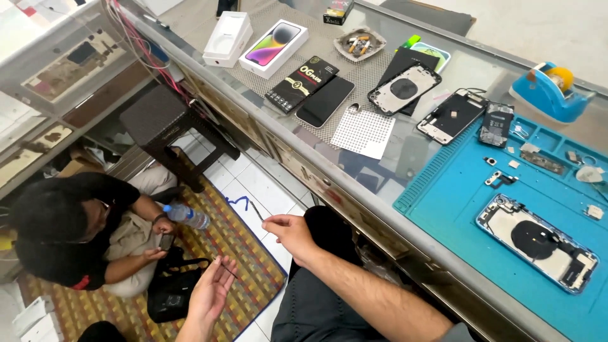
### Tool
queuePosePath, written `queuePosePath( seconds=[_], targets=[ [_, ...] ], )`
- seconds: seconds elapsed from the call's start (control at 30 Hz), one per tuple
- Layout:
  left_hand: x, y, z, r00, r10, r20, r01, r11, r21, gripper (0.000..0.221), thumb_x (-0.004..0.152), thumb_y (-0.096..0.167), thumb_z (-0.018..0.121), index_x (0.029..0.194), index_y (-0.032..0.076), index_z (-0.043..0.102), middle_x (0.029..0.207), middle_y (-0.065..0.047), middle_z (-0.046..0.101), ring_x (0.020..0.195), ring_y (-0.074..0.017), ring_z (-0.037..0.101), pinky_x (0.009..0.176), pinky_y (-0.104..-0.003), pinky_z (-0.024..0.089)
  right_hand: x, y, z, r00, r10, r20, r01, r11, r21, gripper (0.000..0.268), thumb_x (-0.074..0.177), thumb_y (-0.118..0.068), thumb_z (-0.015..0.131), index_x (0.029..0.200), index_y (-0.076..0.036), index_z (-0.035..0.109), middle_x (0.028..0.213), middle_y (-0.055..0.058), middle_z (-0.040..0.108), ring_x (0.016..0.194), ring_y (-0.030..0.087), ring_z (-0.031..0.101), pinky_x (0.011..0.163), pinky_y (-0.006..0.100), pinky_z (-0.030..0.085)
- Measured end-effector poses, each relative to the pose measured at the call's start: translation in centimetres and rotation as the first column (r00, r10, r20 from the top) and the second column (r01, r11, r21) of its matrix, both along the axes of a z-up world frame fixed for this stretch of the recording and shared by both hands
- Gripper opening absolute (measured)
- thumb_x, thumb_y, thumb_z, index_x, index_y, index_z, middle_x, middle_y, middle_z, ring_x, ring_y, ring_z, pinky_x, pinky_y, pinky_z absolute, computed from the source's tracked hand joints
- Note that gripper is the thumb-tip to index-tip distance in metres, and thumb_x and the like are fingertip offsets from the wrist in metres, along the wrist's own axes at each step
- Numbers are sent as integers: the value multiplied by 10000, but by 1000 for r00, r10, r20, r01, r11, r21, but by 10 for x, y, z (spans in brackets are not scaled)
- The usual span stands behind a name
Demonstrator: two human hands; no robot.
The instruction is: Assembling internal components of a smartphone on a repair mat
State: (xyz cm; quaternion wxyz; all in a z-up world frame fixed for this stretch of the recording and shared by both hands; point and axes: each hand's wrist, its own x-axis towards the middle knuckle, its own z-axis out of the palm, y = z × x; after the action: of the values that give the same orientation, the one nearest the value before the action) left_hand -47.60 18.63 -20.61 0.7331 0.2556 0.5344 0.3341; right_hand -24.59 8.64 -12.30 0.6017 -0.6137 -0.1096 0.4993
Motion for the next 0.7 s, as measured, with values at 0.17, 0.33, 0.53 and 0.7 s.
queuePosePath(
  seconds=[0.17,0.33,0.53,0.7],
  targets=[
    [-25,6,-14,999,49,-18,-49,998,35,239,1021,191,621,1194,28,648,1169,-140,706,1105,-256,675,1048,-390,527,-21,2,-7,997,82,3,-82,996,-21,129,842,-227,802,941,-147,820,975,-42,788,944,95,673,802,311,481],
    [-16,-10,30,991,125,-37,-124,992,37,261,996,154,633,1221,21,630,1220,-164,686,1166,-326,661,1099,-456,513,-32,-1,-10,992,125,11,-125,992,-25,120,861,-196,775,951,-132,825,983,-26,798,977,103,695,818,302,511],
    [-23,-4,49,976,196,-95,-182,973,144,361,981,139,644,1306,-15,613,1188,-128,689,1130,-270,664,1117,-504,497,-32,-1,-15,994,112,10,-112,994,12,128,851,-124,764,951,-75,825,990,31,800,1038,140,727,1007,277,561],
    [-17,-1,78,971,213,-111,-188,961,204,350,980,148,654,1277,-30,602,1173,-141,690,1052,-262,664,1085,-471,540,-29,0,-13,996,90,15,-91,995,46,135,852,-113,771,963,-62,830,986,50,806,1037,149,729,1003,290,563]
  ],
)
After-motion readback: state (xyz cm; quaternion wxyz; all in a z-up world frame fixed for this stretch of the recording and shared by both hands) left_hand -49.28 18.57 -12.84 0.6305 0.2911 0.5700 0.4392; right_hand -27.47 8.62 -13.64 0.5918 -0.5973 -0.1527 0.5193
